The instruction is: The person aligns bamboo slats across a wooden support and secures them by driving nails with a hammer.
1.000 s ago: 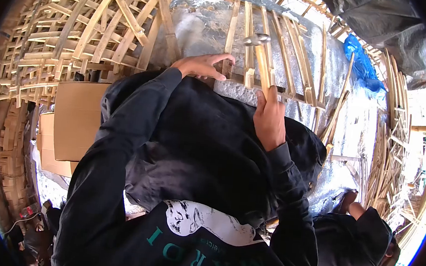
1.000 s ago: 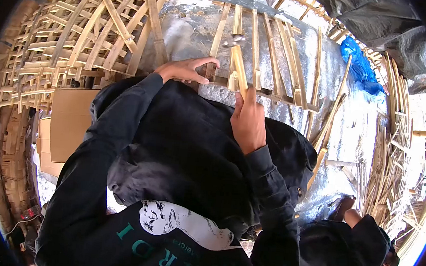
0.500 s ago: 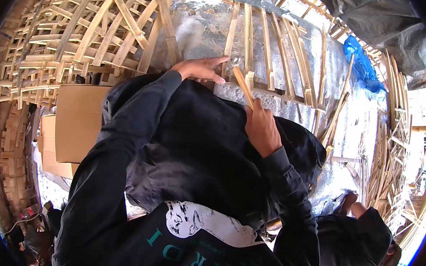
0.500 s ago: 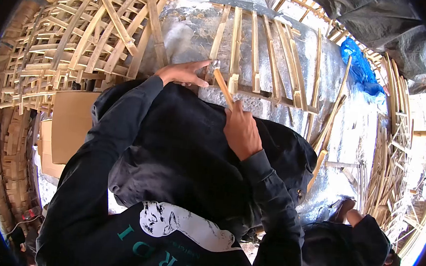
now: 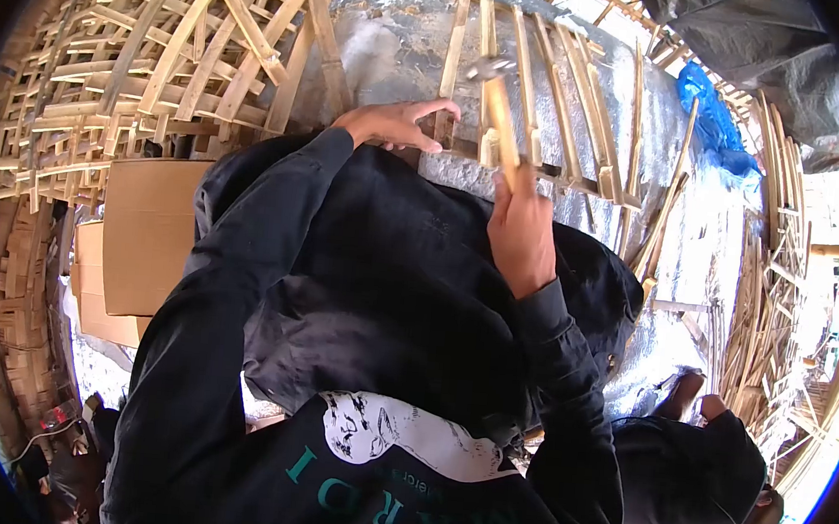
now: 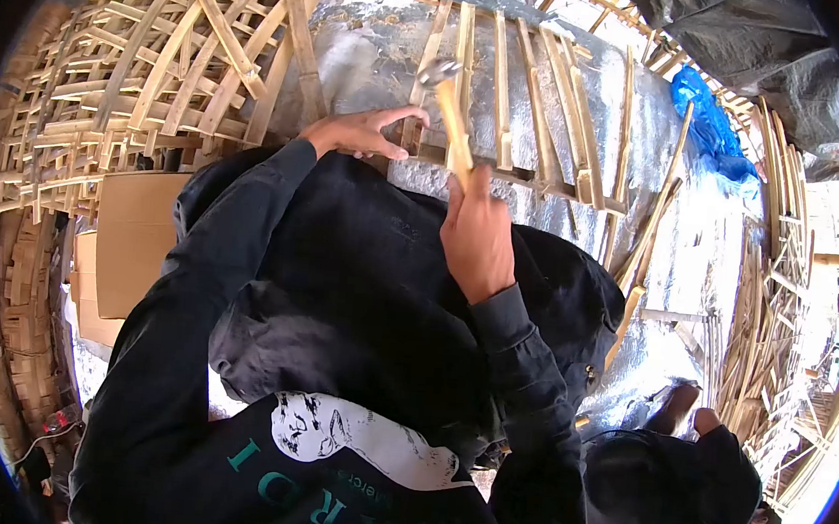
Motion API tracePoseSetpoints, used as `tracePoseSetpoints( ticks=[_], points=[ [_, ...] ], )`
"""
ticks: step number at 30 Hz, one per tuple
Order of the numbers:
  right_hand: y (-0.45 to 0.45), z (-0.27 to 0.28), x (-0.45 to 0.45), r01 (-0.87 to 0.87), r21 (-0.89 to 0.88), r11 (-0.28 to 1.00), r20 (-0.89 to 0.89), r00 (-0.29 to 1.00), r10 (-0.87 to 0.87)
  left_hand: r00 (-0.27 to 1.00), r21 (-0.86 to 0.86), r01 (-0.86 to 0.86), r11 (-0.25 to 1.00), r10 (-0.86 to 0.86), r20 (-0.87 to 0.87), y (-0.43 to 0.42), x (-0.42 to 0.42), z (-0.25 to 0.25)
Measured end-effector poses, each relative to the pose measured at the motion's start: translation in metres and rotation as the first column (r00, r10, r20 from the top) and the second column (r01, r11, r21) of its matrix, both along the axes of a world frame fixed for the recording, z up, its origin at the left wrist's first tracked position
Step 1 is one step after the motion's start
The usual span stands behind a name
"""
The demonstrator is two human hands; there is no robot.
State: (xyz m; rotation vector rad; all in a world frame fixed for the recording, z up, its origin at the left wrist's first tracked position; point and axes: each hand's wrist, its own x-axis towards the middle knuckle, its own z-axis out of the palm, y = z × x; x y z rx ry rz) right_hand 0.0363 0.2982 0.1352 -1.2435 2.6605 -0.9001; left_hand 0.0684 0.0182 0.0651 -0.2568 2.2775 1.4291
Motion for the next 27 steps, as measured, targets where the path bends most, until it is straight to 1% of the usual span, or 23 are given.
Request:
tracePoseSetpoints(
  ticks=[1,2,3,5,6,7,10,11,13,14,15,17,18,19,20,21,22,23,24,25,26,27],
  points=[
    [-0.005,0.003,0.002,0.074,-0.078,0.994,-0.013,0.997,-0.075,0.997,0.022,0.072,0.997,-0.072,0.007,-0.003,-0.002,0.005],
    [-0.004,0.004,0.006,0.096,-0.054,0.994,-0.022,0.995,-0.097,0.997,0.006,0.053,0.999,-0.052,-0.057,-0.004,-0.001,-0.003],
    [0.001,-0.002,0.008,0.095,-0.062,0.994,-0.026,0.995,-0.096,0.997,-0.002,0.052,0.999,-0.052,-0.062,-0.004,0.000,-0.001],
    [0.016,-0.024,0.004,-0.044,0.116,0.992,-0.076,0.996,0.053,0.998,-0.074,-0.043,0.996,0.046,0.037,0.000,0.000,0.000],
    [0.018,-0.015,0.003,-0.081,0.115,0.990,-0.075,0.993,0.090,0.993,-0.073,-0.101,0.992,0.096,-0.068,0.000,0.001,-0.011],
    [0.016,-0.008,0.000,-0.076,0.119,0.990,-0.079,0.993,0.085,0.993,-0.069,-0.097,0.993,0.092,-0.073,-0.001,0.000,-0.010],
    [0.002,0.011,0.006,0.051,-0.068,0.996,-0.051,0.997,-0.055,0.995,0.067,0.023,0.998,-0.016,-0.103,-0.004,-0.001,-0.015],
    [0.002,0.005,0.007,0.051,-0.072,0.996,-0.049,0.997,-0.055,0.995,0.063,0.023,0.998,-0.017,-0.100,-0.004,0.000,-0.014],
    [0.006,-0.024,0.004,0.070,0.014,0.997,-0.055,0.996,-0.069,0.995,0.008,0.039,0.999,-0.038,-0.096,-0.006,-0.001,-0.009],
    [0.015,-0.044,0.001,-0.002,0.159,0.987,-0.079,0.997,0.015,0.998,-0.102,-0.063,0.993,0.065,0.022,0.000,0.001,0.001],
    [0.014,-0.035,0.000,0.000,0.154,0.988,-0.089,0.996,0.014,0.998,-0.107,-0.063,0.992,0.065,0.012,0.001,0.000,0.004],
    [0.014,-0.012,0.002,-0.072,0.137,0.988,0.033,0.997,0.068,0.997,-0.120,-0.070,0.990,0.066,-0.035,0.000,0.001,-0.001],
    [0.011,-0.008,0.000,-0.053,0.075,0.996,-0.033,0.998,0.056,0.987,-0.114,-0.013,0.993,-0.005,-0.159,-0.012,-0.006,-0.033],
    [0.008,-0.002,0.002,-0.058,0.086,0.995,-0.020,0.998,0.060,0.942,-0.034,0.151,0.988,-0.154,-0.297,-0.014,-0.014,-0.036],
    [0.002,0.004,0.006,0.014,0.006,1.000,0.015,1.000,-0.014,0.965,0.004,0.143,0.990,-0.139,-0.223,-0.013,-0.011,-0.040],
    [-0.003,0.008,0.007,0.092,-0.084,0.992,0.047,0.995,-0.088,0.979,0.026,0.136,0.990,-0.130,-0.156,-0.013,-0.010,-0.026],
    [-0.002,-0.003,0.008,0.109,-0.072,0.991,-0.003,0.994,-0.109,0.979,0.019,0.136,0.991,-0.131,-0.156,-0.012,-0.006,-0.024],
    [0.003,-0.017,0.008,0.109,-0.080,0.991,-0.007,0.994,-0.110,0.985,-0.081,0.058,0.995,-0.070,-0.158,-0.008,-0.001,-0.024],
    [0.005,-0.017,0.010,0.015,0.006,1.000,-0.029,0.999,-0.014,0.985,-0.177,-0.023,0.984,-0.008,-0.170,-0.009,-0.002,-0.027],
    [0.007,-0.017,0.010,-0.077,0.099,0.992,-0.039,0.996,0.081,0.984,-0.180,-0.024,0.983,-0.008,-0.177,-0.012,-0.005,-0.032],
    [0.013,-0.013,0.005,-0.093,0.140,0.986,0.025,0.996,0.091,0.986,-0.172,0.015,0.985,-0.043,-0.161,-0.015,-0.009,-0.038],
    [0.009,-0.007,0.001,-0.091,0.142,0.986,0.024,0.996,0.088,0.987,-0.162,0.052,0.985,-0.076,-0.145,-0.017,-0.011,-0.045]
  ],
)
